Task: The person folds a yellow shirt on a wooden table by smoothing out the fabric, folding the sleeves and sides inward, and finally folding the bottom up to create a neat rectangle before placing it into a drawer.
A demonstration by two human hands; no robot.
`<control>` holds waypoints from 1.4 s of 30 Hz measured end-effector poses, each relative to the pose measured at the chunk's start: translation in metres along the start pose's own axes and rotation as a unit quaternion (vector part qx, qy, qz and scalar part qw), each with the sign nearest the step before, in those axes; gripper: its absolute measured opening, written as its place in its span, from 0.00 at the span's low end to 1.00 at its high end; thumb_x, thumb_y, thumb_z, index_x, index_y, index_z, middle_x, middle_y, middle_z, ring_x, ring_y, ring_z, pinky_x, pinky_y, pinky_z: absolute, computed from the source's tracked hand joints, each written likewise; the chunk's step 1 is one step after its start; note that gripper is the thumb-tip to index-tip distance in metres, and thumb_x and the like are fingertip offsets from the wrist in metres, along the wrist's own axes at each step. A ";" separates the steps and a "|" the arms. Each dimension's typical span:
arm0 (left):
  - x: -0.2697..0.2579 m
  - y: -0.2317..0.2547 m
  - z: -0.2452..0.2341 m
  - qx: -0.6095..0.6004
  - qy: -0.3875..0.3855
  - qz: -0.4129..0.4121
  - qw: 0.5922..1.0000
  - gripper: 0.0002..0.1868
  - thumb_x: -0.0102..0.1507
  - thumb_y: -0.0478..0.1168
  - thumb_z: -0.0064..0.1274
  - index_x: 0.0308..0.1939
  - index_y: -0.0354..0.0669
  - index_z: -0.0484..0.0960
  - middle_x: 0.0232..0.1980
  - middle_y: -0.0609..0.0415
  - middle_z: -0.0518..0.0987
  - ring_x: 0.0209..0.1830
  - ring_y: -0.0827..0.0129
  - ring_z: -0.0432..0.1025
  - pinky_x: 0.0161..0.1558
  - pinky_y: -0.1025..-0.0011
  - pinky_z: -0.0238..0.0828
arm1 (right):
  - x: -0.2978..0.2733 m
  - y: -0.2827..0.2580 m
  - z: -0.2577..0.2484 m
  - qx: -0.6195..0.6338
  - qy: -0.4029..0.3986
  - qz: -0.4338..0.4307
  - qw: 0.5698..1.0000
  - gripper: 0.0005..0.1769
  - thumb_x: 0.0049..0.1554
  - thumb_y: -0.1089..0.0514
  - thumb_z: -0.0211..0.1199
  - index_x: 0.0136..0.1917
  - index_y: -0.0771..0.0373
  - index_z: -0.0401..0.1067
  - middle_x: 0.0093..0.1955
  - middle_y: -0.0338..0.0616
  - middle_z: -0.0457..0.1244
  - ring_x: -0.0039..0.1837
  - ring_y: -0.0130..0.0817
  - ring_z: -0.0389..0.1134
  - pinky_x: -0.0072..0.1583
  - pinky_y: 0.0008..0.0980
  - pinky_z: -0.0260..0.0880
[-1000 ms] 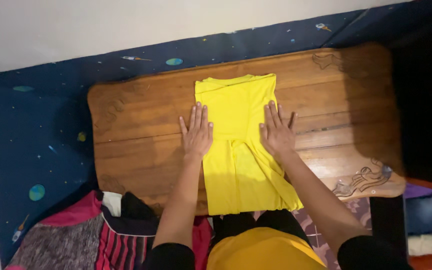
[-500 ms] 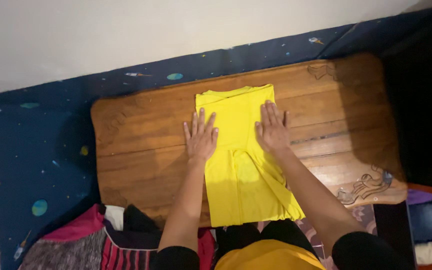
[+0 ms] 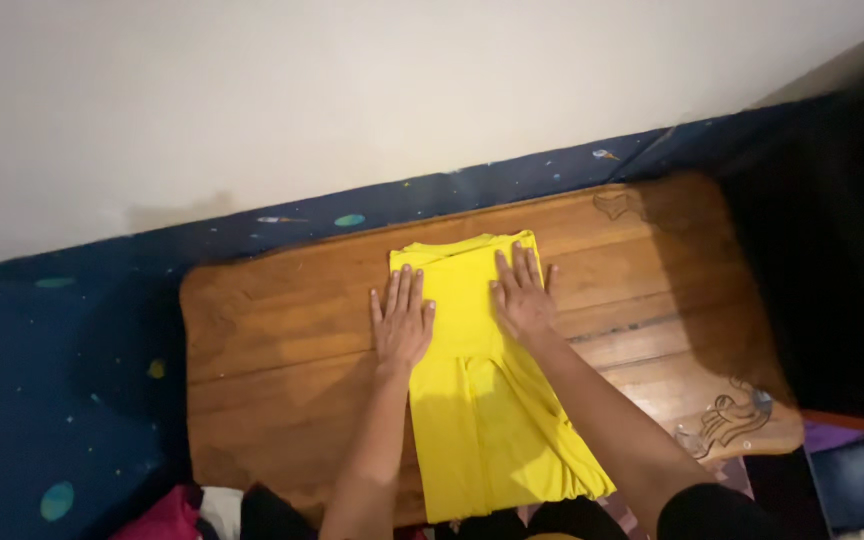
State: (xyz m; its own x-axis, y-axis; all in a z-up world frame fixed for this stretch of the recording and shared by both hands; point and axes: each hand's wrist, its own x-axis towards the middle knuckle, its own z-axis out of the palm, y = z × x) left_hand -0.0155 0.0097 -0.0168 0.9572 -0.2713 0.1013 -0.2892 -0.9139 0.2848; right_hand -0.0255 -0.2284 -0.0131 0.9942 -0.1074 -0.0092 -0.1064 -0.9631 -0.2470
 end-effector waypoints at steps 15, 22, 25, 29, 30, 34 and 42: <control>0.060 0.007 -0.027 0.021 -0.065 -0.071 0.995 0.31 0.72 0.56 0.23 0.81 0.66 0.47 0.85 0.62 0.39 0.84 0.69 0.33 0.77 0.41 0.20 | 0.078 0.028 -0.027 0.018 0.028 0.024 0.999 0.37 0.65 0.39 0.35 0.84 0.52 0.42 0.87 0.40 0.34 0.86 0.39 0.30 0.79 0.61 0.22; 0.028 0.002 -0.003 -0.028 0.046 0.049 0.997 0.29 0.73 0.54 0.31 0.79 0.57 0.59 0.84 0.56 0.50 0.86 0.63 0.42 0.81 0.47 0.30 | 0.021 0.007 -0.010 -0.001 0.068 -0.045 0.997 0.38 0.65 0.42 0.40 0.84 0.55 0.43 0.87 0.45 0.36 0.86 0.42 0.34 0.79 0.63 0.26; 0.012 0.006 -0.005 -0.019 -0.011 0.095 0.995 0.28 0.73 0.54 0.32 0.78 0.59 0.62 0.84 0.57 0.52 0.84 0.62 0.44 0.79 0.49 0.33 | -0.015 0.017 -0.007 -0.026 0.019 -0.023 0.999 0.37 0.65 0.40 0.38 0.84 0.52 0.43 0.88 0.43 0.35 0.86 0.39 0.34 0.79 0.64 0.25; 0.019 0.013 -0.012 -0.003 -0.047 0.074 0.996 0.28 0.72 0.54 0.33 0.77 0.63 0.62 0.83 0.57 0.50 0.83 0.62 0.44 0.78 0.48 0.33 | -0.031 0.048 -0.012 -0.051 0.008 0.005 0.999 0.37 0.66 0.39 0.35 0.84 0.50 0.42 0.88 0.43 0.34 0.87 0.38 0.33 0.78 0.66 0.22; 0.019 0.013 -0.012 -0.002 -0.046 0.071 0.996 0.28 0.72 0.53 0.33 0.77 0.63 0.62 0.84 0.57 0.50 0.83 0.62 0.43 0.78 0.48 0.33 | -0.033 0.059 -0.013 -0.055 0.018 0.010 0.998 0.37 0.66 0.38 0.35 0.84 0.50 0.42 0.88 0.43 0.34 0.87 0.37 0.33 0.78 0.67 0.21; 0.012 0.021 -0.014 -0.016 -0.019 0.044 0.999 0.28 0.71 0.51 0.38 0.77 0.60 0.63 0.83 0.51 0.49 0.83 0.60 0.42 0.76 0.46 0.31 | -0.043 0.086 -0.022 -0.012 0.039 0.003 0.999 0.36 0.67 0.40 0.40 0.84 0.53 0.46 0.87 0.47 0.37 0.86 0.43 0.35 0.78 0.67 0.24; -0.114 0.106 0.024 -0.336 0.159 0.014 0.928 0.17 0.67 0.32 0.51 0.60 0.44 0.78 0.63 0.46 0.78 0.64 0.51 0.74 0.62 0.58 0.74 | -0.162 0.104 -0.028 0.188 0.146 -0.054 0.970 0.22 0.59 0.59 0.61 0.67 0.60 0.70 0.68 0.55 0.63 0.71 0.55 0.62 0.72 0.48 0.63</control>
State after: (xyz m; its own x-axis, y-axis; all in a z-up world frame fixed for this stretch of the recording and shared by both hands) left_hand -0.1554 -0.0636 -0.0205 0.9274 -0.0917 0.3625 -0.3597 -0.4838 0.7978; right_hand -0.1985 -0.3182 -0.0100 0.9458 -0.1301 0.2977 0.0660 -0.8202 -0.5682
